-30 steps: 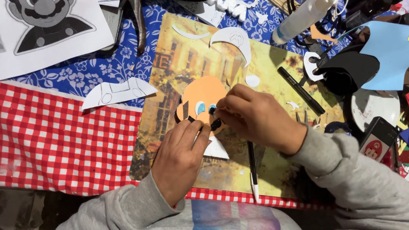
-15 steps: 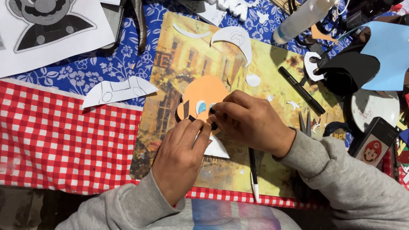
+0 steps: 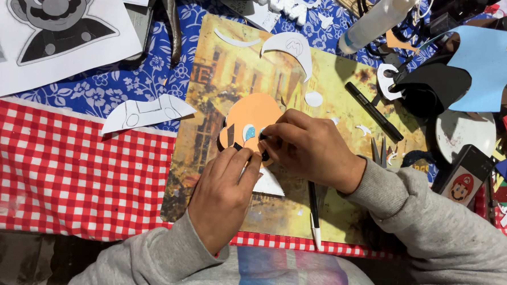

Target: Cutting and assembling a Mario character from foam and paper sheets.

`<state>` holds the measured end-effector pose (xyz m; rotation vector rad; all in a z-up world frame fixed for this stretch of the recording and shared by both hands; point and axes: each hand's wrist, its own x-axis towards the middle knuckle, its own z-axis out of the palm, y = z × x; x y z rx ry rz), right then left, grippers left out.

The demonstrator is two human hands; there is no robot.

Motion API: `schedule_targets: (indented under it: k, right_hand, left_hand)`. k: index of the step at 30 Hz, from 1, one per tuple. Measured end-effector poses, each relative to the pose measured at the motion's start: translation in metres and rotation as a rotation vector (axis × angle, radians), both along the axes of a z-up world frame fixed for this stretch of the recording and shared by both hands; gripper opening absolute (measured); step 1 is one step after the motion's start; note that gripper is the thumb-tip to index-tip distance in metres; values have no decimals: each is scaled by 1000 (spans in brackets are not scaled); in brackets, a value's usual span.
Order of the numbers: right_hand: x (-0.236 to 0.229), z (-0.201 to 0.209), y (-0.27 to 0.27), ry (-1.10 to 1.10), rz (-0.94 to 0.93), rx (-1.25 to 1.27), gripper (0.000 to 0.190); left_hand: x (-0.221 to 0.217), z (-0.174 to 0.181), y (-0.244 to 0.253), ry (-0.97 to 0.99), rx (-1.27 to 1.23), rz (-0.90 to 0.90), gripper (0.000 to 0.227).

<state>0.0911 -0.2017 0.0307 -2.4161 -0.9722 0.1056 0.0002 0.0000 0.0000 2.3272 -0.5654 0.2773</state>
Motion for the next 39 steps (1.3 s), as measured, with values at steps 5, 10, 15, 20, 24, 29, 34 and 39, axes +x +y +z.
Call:
schedule_targets:
  k: [5, 10, 15, 20, 24, 29, 34, 39]
  right_hand:
    - [0, 3, 2, 10, 11, 44, 19]
    - [0, 8, 0, 147, -42, 94, 15]
    - [-2, 4, -4, 39, -45, 98, 13]
    - [-5, -2, -1, -32, -27, 41, 17]
    - [-5, -4, 0, -67, -37, 9, 18]
    - [-4, -4, 0, -53, -35, 27, 18]
    - [-5, 0, 1, -46, -39, 36, 19]
    - [-5, 2, -2, 14, -44, 80, 16]
  left_hand:
    - [0, -1, 0, 9, 2, -5, 40]
    - [0, 2, 1, 27, -5, -8, 41]
    - [1, 2, 0, -11, -5, 0, 44]
    - [1, 2, 0, 24, -20, -11, 41]
    - [1, 2, 0, 16, -11, -4, 40]
    - [1, 3, 0, 13, -12, -7, 40]
    - [1, 3, 1, 9, -6, -8, 41]
    - [1, 3, 1, 38, -3, -14, 39]
